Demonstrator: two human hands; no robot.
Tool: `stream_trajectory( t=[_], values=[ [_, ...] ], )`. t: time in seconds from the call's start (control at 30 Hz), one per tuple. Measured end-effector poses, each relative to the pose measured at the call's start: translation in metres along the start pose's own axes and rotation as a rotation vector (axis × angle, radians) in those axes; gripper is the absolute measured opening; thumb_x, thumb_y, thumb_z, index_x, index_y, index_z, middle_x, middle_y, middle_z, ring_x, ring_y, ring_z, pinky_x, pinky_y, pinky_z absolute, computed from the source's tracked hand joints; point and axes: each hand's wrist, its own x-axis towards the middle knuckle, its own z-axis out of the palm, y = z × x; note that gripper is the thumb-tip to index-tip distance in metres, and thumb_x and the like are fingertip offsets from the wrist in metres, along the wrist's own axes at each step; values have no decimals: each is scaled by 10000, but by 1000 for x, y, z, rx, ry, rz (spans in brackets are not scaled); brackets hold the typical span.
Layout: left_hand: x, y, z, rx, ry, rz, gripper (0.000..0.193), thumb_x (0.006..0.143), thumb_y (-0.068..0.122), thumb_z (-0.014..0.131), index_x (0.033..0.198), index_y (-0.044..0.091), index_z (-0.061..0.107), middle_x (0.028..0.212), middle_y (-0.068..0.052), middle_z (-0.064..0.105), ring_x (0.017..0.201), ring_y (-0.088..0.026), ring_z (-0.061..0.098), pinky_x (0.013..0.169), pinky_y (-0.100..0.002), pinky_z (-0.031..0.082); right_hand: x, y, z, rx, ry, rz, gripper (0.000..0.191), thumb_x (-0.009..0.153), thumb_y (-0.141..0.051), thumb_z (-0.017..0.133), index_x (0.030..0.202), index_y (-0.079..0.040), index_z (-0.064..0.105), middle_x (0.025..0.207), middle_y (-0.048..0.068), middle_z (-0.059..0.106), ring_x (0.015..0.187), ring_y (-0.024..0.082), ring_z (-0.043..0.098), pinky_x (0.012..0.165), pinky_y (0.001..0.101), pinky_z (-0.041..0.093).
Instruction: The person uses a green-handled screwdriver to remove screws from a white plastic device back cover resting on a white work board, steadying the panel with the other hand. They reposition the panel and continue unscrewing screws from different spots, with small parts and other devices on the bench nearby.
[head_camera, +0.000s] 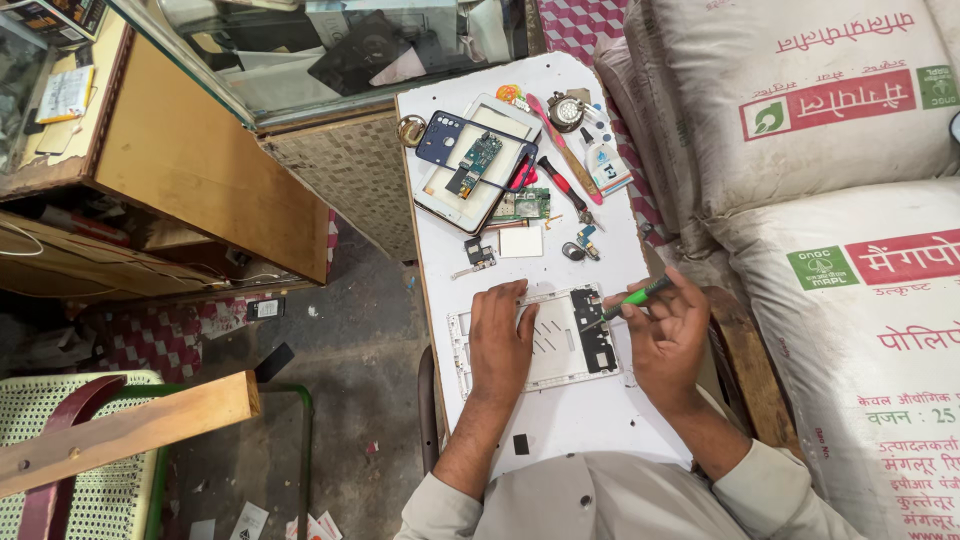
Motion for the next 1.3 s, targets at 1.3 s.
stream_trajectory(
  t=[1.3],
  values=[
    [-7,-12,11,20,-17,36,187,943,37,700,1128,11,694,1036,-85,743,972,-252,633,824,-354,567,10,-22,7,-99,-17,16,610,996,105,584,1498,-24,262,1206,183,575,1110,264,704,797,279,605]
  ],
)
